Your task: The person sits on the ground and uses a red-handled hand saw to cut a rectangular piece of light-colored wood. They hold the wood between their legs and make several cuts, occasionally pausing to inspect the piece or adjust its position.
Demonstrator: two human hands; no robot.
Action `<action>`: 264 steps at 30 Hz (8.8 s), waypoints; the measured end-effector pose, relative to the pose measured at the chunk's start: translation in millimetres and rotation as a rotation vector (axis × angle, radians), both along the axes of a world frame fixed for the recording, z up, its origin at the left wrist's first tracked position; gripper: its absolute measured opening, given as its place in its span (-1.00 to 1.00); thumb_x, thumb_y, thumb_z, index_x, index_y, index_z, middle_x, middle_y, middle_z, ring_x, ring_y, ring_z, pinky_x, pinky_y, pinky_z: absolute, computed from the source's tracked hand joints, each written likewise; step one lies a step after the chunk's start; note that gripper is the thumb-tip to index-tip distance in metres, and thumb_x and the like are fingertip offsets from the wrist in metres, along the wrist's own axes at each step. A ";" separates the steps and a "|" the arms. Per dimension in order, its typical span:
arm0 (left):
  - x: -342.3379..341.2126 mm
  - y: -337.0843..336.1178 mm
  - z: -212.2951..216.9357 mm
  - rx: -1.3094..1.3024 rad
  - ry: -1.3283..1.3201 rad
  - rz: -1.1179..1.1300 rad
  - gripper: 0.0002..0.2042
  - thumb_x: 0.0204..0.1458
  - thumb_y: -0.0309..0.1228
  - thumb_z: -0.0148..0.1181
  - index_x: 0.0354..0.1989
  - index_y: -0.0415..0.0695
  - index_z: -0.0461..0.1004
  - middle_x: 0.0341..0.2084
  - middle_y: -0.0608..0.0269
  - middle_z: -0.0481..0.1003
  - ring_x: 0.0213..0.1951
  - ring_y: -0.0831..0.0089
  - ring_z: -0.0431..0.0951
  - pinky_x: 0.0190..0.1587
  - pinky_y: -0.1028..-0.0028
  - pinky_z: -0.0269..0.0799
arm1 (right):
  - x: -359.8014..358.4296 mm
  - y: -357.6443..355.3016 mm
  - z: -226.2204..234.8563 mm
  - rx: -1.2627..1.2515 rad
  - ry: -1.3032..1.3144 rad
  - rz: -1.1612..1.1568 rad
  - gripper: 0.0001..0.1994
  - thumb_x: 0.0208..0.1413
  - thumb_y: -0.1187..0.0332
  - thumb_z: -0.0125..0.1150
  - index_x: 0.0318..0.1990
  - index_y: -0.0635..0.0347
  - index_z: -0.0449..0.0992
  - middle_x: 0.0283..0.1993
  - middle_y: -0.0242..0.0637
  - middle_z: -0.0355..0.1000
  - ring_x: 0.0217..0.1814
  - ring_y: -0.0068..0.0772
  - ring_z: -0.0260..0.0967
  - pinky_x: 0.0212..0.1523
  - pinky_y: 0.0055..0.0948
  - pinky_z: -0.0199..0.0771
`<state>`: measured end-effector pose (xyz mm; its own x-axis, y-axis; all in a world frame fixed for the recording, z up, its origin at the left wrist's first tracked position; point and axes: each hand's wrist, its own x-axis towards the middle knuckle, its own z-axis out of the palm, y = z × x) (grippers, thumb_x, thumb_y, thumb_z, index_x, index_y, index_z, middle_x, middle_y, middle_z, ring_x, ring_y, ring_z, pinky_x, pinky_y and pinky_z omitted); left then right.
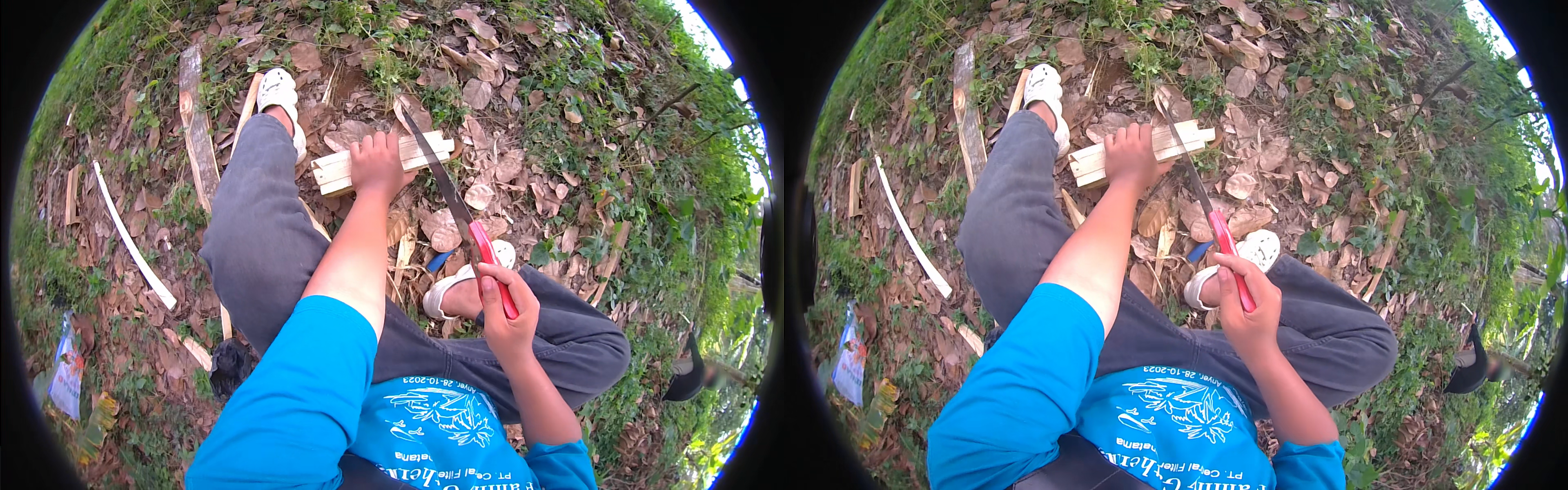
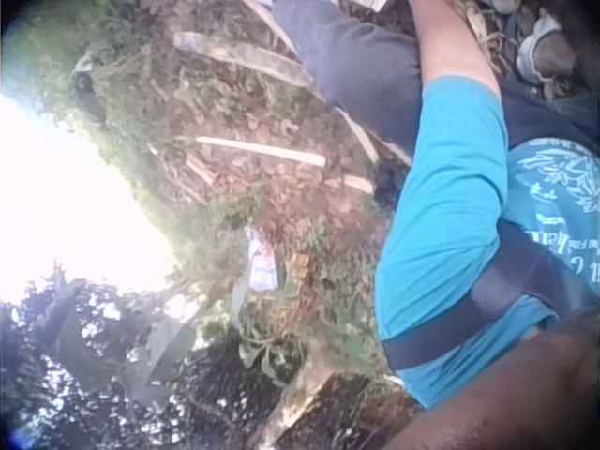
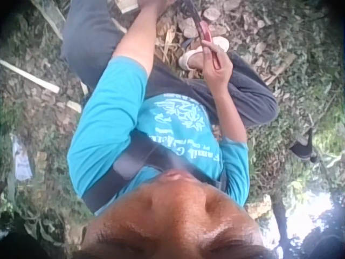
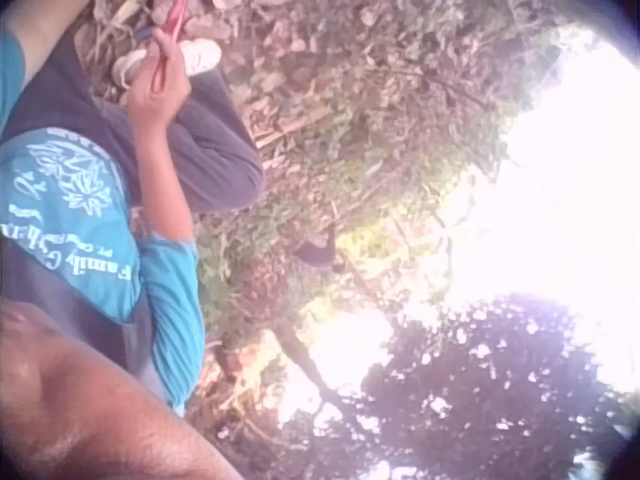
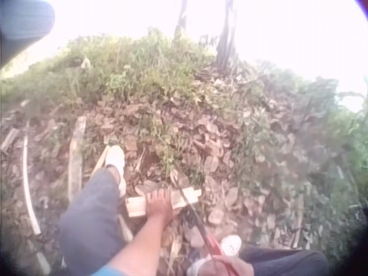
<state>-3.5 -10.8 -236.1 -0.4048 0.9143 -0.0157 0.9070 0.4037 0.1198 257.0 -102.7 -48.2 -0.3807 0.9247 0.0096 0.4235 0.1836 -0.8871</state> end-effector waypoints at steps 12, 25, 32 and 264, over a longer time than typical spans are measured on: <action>-2.7 2.7 -3.7 0.031 -0.014 -0.015 -0.22 -0.24 0.22 0.51 0.10 -0.03 0.44 -0.05 0.33 0.49 0.07 0.35 0.47 0.16 0.26 0.26 | -18.0 18.4 1.6 0.002 0.050 0.033 -0.84 0.31 0.55 0.15 -0.06 0.28 0.63 -0.27 -0.28 0.58 -0.33 -0.64 0.44 -0.25 -0.60 0.40; -1.0 14.1 8.7 -0.081 -0.027 0.060 -0.12 -0.25 0.26 0.51 0.19 -0.04 0.41 0.06 0.27 0.48 0.17 0.28 0.45 0.21 0.19 0.25 | -30.4 25.3 -55.1 0.002 0.189 -0.005 -0.83 0.31 0.53 0.17 -0.03 0.26 0.63 -0.36 -0.40 0.52 -0.44 -0.73 0.30 -0.40 -0.61 0.31; -27.2 42.1 34.6 -0.306 -0.149 0.071 -0.02 -0.29 0.23 0.57 0.29 -0.09 0.37 0.27 0.19 0.44 0.31 0.23 0.42 0.37 0.18 0.21 | -15.8 28.6 -105.5 -0.067 0.172 0.073 -0.81 0.31 0.53 0.18 0.02 0.22 0.61 -0.24 -0.34 0.55 -0.30 -0.65 0.39 -0.24 -0.58 0.38; 13.1 -117.9 402.7 0.351 0.503 -0.788 -0.01 -0.17 0.05 0.54 0.46 -0.01 0.21 -0.04 0.15 0.48 0.06 0.16 0.53 0.11 0.22 0.45 | 329.3 180.4 -170.8 -0.330 -0.089 -0.359 -0.49 0.45 0.14 -0.05 0.46 0.11 0.30 0.08 -0.27 0.49 -0.03 -0.47 0.35 -0.02 -0.35 0.34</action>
<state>9.7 -128.6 166.5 0.4341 0.8445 0.3138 0.8786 -0.3199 -0.3546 586.3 77.7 -219.0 -0.0233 0.9458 -0.3240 0.4849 -0.2727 -0.8310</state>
